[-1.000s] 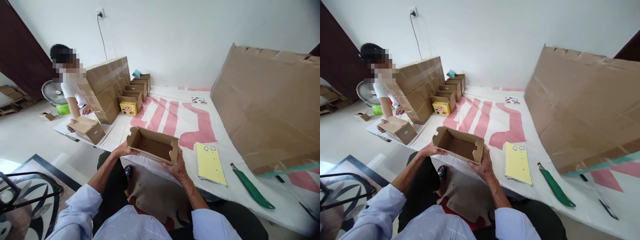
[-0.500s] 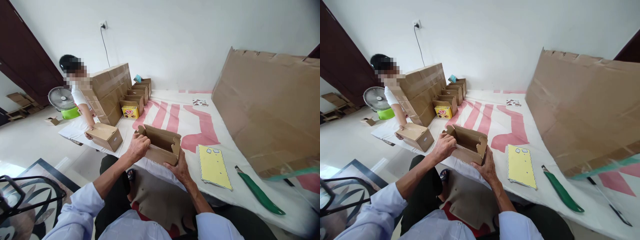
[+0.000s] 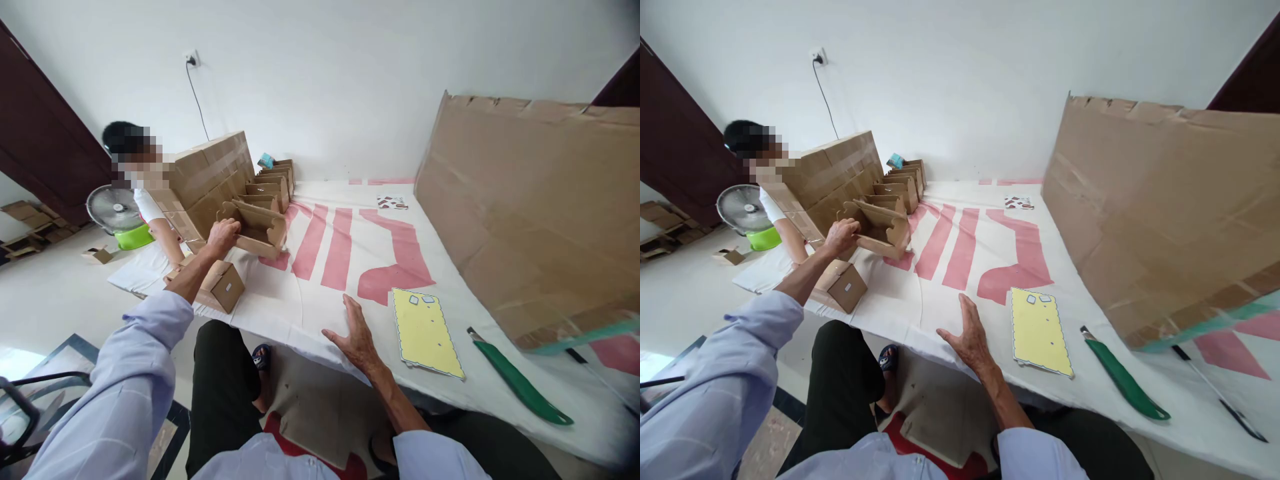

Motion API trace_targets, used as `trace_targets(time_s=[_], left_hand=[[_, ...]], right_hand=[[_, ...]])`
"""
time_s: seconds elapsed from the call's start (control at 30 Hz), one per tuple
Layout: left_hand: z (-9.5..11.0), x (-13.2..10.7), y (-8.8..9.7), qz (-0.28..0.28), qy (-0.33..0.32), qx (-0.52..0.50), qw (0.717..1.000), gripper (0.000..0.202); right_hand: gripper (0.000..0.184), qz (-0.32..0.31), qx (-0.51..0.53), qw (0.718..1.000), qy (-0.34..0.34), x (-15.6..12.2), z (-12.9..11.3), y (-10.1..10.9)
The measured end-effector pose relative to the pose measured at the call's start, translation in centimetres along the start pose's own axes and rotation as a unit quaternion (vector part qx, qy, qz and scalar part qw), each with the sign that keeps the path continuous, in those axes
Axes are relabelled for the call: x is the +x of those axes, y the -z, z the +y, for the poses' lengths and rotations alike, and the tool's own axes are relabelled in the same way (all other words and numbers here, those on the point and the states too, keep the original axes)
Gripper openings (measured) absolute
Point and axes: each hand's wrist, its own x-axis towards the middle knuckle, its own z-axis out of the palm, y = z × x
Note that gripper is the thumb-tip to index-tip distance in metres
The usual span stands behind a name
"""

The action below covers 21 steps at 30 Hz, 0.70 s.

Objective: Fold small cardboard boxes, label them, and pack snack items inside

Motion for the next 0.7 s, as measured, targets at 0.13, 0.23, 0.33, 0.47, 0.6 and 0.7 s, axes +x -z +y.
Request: trace_targets(time_s=[0.13,0.23,0.33,0.47,0.6,0.7], left_hand=[[-1.6,0.7,-2.8,-0.037,0.036,0.009,0.999,0.027],[-1.5,1.2,-4.1,-0.047,0.046,0.008,0.998,0.028],[-1.2,1.8,-4.5,-0.050,0.072,0.008,0.996,0.024],[-1.3,2.2,-3.8,-0.056,0.082,0.003,0.995,0.032],[-2.1,1.3,-1.6,-0.042,0.067,-0.011,0.997,0.058],[-3.3,-0.3,0.7,-0.006,0.070,-0.032,0.997,0.066]], right_hand=[[0.096,-0.015,-0.003,1.000,0.001,0.0,0.0,0.2],[0.094,-0.025,-0.007,1.000,-0.007,-0.1,0.0,0.2],[0.092,-0.027,-0.011,0.999,-0.014,-0.2,0.1,0.1],[0.088,-0.019,-0.012,1.000,-0.005,-0.1,0.0,0.0],[0.083,-0.015,-0.008,1.000,0.006,0.1,0.2,0.0],[0.078,-0.023,-0.003,1.000,0.011,0.3,0.7,-0.3]])
